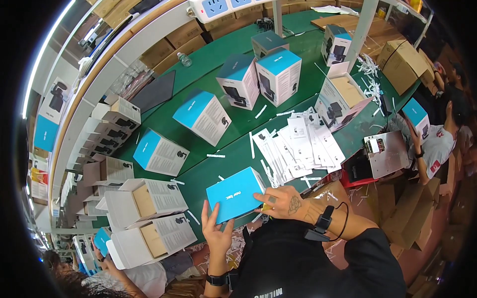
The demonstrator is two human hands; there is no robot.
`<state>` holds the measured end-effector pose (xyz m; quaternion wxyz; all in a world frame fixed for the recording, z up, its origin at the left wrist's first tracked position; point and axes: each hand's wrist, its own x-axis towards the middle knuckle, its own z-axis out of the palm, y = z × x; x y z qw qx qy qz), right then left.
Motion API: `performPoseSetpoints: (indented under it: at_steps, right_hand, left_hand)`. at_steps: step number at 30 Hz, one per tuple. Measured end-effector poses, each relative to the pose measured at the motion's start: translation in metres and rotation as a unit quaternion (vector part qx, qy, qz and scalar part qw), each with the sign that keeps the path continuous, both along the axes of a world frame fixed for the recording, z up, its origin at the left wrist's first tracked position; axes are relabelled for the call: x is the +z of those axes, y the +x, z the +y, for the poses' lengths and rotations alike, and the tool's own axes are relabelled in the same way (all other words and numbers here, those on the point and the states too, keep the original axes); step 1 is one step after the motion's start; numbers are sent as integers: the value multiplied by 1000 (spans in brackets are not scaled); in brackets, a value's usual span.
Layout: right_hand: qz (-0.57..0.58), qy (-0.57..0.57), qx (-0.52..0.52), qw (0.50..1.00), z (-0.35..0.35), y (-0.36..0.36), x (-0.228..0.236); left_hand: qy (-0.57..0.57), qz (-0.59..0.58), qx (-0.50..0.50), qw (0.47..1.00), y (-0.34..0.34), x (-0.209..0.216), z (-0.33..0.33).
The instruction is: The worker is packaging electronic devices by placing them into inner and outer boxes and scanning barcodes at a manual assembly station.
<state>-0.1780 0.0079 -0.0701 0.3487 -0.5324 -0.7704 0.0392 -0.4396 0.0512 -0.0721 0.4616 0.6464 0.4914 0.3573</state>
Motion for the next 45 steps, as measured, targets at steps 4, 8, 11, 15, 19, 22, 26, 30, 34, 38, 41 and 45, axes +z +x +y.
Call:
performPoseSetpoints:
  at_steps: [4,8,11,15,19,22,26,30,34,38,41,45]
  right_hand:
    - [-37,-11,0,999,-15,4,-12]
    - [-45,20,4,999,-16,8,-27]
    - [-38,44,13,998,-15,9,-38]
    - [-14,73,27,997,-14,11,-49]
    - [36,73,24,996,-14,8,-43]
    - [47,71,13,996,-4,2,-33]
    - [51,83,-26,995,4,-12,-39]
    - [63,93,-7,994,5,-11,-35]
    - [58,27,38,997,4,7,-21]
    - [219,-241,-31,945,-11,16,-11]
    - [308,-351,-159,870,-38,24,-35]
    - [421,-374,-254,786,-65,27,-44]
  left_hand:
    - [48,43,-35,997,0,-1,-11]
    - [227,273,-123,927,5,23,-7]
    - [290,436,-185,831,16,42,13]
    - [267,412,-257,832,30,10,22]
    - [277,436,-242,821,30,6,5]
    - [284,461,-211,814,39,24,22]
    - [266,434,-242,826,52,41,77]
    - [297,398,-356,792,34,38,100]
    - [274,394,-456,749,12,50,115]
    - [251,382,-464,759,9,50,120]
    - [217,374,-427,794,1,57,146]
    - [244,378,-315,836,-9,57,211]
